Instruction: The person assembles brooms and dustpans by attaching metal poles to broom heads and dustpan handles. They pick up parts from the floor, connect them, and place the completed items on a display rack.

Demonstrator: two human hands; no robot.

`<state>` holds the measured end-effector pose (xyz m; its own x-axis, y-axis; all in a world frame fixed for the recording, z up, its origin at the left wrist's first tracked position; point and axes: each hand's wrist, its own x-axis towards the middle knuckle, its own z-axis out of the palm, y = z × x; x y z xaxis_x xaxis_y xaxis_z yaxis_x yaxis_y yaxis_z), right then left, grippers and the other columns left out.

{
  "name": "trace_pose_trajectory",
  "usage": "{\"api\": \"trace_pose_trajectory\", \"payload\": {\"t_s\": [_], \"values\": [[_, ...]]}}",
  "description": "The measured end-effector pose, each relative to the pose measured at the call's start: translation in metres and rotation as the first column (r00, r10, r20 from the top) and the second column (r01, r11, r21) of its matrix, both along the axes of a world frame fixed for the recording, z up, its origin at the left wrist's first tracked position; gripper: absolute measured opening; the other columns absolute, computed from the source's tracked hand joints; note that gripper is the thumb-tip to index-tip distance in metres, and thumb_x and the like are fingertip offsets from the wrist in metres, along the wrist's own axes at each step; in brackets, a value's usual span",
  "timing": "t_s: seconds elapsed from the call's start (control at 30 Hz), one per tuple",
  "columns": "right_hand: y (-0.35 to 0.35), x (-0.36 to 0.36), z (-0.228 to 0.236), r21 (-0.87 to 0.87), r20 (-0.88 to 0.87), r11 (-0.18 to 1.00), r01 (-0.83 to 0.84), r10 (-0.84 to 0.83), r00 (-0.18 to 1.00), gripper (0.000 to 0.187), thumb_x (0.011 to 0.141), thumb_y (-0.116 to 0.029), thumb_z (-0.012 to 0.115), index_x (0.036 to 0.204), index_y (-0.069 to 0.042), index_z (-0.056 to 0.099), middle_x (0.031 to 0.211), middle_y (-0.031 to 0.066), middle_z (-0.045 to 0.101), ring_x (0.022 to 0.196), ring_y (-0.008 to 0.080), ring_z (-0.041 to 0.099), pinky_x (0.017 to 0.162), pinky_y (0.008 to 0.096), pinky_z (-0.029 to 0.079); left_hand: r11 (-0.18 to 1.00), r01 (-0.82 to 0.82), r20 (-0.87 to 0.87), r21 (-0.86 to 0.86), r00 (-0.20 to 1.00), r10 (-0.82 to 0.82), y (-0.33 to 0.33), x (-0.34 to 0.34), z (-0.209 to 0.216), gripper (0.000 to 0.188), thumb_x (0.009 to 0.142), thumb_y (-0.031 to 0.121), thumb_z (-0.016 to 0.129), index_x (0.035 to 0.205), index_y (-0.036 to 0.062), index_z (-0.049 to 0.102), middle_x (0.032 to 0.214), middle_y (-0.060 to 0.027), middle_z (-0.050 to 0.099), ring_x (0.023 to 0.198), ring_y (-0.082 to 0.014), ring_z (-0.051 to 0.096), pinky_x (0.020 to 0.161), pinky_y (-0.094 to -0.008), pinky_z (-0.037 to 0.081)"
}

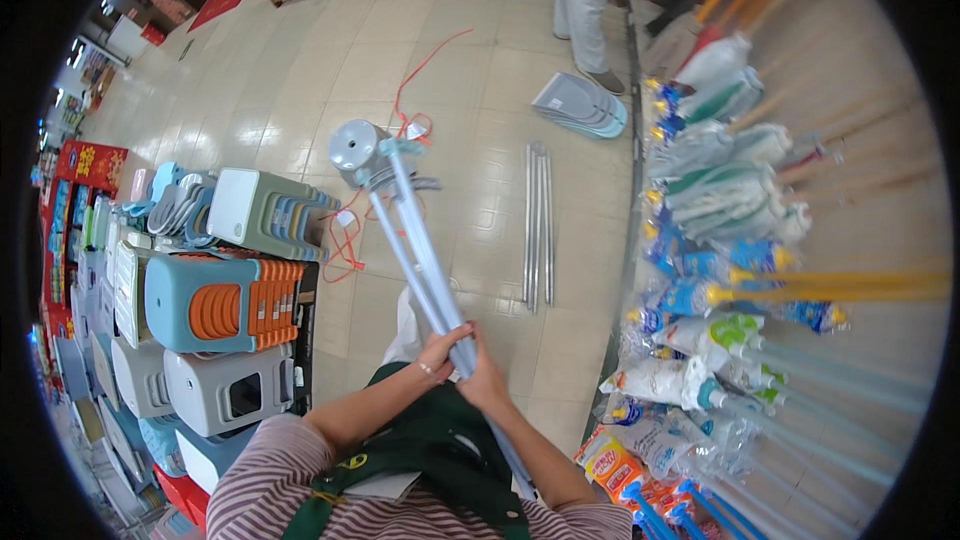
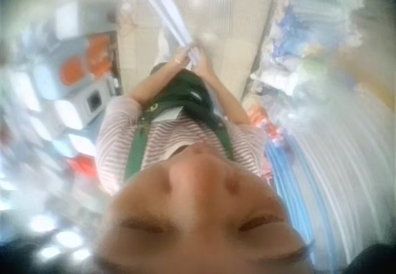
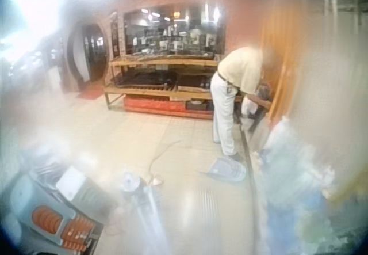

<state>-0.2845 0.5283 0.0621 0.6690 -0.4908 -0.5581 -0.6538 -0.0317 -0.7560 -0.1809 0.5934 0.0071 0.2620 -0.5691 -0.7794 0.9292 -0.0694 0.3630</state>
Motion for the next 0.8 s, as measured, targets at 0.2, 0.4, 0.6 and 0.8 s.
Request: {"api": "trace_pose_trajectory", "payload": {"t_s": [0.2,0.4,0.6,0.8], "values": [[-0.106,0.087,-0.047,-0.11,0.059,0.974,0.198,-0.193,0.979,0.081,0.059,0.003,0.064,0.134,-0.009,0.035,0.104,0.0166,0.061,0.095,0.03,0.061,0.077,0.0365,0.05,0.944,0.306,0.03,-0.124,0.952,-0.305,-0.126,0.109,-0.024,0.047,0.076,0.01,0.071,0.116,0.0017,0.047,0.104,-0.0084,0.058,0.097,-0.0192,0.057,0.086,-0.0354,0.046],[-0.171,0.16,-0.072,0.027,0.131,0.856,0.516,-0.514,0.847,0.065,0.06,0.007,0.059,0.123,-0.002,0.043,0.091,0.0092,0.058,0.083,0.0184,0.059,0.07,0.0309,0.05,0.757,0.651,0.156,-0.053,0.754,-0.638,-0.22,0.189,-0.037,0.066,0.075,0.011,0.071,0.13,0.0016,0.035,0.116,-0.0109,0.055,0.106,-0.0215,0.054,0.093,-0.0369,0.043],[-0.238,0.195,-0.123,-0.013,-0.011,0.679,0.734,-0.734,0.679,0.078,0.06,0.0,0.059,0.134,-0.001,0.035,0.109,0.0203,0.057,0.098,0.0323,0.058,0.082,0.0368,0.047,0.418,0.778,0.493,0.468,0.163,-0.855,-0.28,0.306,-0.136,0.081,0.073,0.024,0.072,0.138,0.0052,0.027,0.116,-0.0146,0.056,0.098,-0.0256,0.055,0.088,-0.0381,0.045],[-0.248,0.214,-0.183,0.002,-0.23,0.43,0.903,-0.879,0.419,0.077,0.058,0.001,0.057,0.132,0.002,0.035,0.106,0.0177,0.057,0.094,0.0273,0.057,0.082,0.0348,0.046,0.246,0.587,0.34,0.771,-0.053,-0.939,-0.351,0.464,-0.21,0.054,0.074,0.015,0.065,0.122,0.002,0.045,0.104,-0.0151,0.063,0.096,-0.0271,0.061,0.086,-0.0364,0.048]]}}
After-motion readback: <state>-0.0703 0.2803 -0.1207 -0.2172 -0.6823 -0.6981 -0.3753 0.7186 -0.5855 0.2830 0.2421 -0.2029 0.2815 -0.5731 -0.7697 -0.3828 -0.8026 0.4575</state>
